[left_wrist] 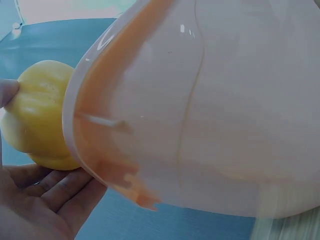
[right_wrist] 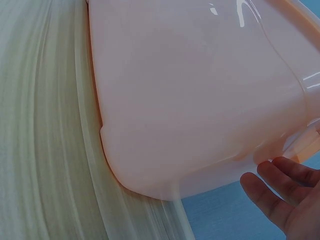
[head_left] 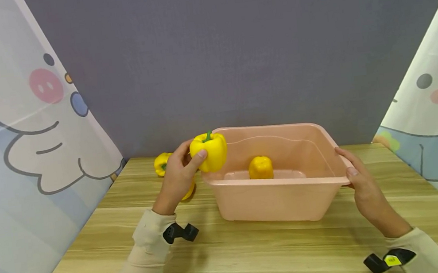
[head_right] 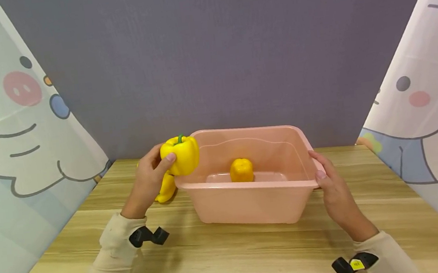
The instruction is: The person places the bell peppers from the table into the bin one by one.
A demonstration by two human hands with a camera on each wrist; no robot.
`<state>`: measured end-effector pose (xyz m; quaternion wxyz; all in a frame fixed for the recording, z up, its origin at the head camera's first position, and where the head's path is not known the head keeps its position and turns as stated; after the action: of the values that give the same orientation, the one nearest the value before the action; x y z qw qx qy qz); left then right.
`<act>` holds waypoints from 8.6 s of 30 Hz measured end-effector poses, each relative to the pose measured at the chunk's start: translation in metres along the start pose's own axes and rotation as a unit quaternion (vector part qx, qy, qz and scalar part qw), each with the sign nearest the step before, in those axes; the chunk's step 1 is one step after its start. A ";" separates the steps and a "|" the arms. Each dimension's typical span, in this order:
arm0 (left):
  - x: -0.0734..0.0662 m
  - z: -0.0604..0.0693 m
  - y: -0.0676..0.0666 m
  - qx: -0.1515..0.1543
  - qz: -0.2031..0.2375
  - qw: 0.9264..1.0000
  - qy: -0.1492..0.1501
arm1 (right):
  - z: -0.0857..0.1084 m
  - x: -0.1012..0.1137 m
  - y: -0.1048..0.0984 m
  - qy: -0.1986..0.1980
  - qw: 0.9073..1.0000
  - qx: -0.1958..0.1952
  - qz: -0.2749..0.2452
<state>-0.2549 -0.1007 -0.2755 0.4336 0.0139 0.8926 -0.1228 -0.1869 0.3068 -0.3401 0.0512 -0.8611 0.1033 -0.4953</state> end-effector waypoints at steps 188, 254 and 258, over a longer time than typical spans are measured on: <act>-0.026 -0.131 0.141 0.375 -0.216 0.895 -0.106 | 0.003 0.003 0.005 -0.009 0.999 -0.009 0.038; -0.065 -0.083 0.054 0.343 -0.176 0.922 -0.041 | 0.002 0.005 -0.007 -0.026 0.994 -0.024 0.104; -0.067 -0.072 0.045 0.346 -0.179 0.919 -0.050 | 0.001 0.004 -0.005 -0.019 0.995 -0.026 0.097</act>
<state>-0.2628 -0.0352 -0.1894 0.4164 -0.0034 0.7590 -0.5005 -0.1834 0.3112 -0.3366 0.0784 -0.8574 0.1979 -0.4687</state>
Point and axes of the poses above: each hand's wrist, its own z-axis away from the middle knuckle, its own y-axis out of the palm, x = y × z, the point moved 2 cm from there along -z, towards the middle knuckle, and after that the axes turned 5 degrees about y, right-handed, at the moved point
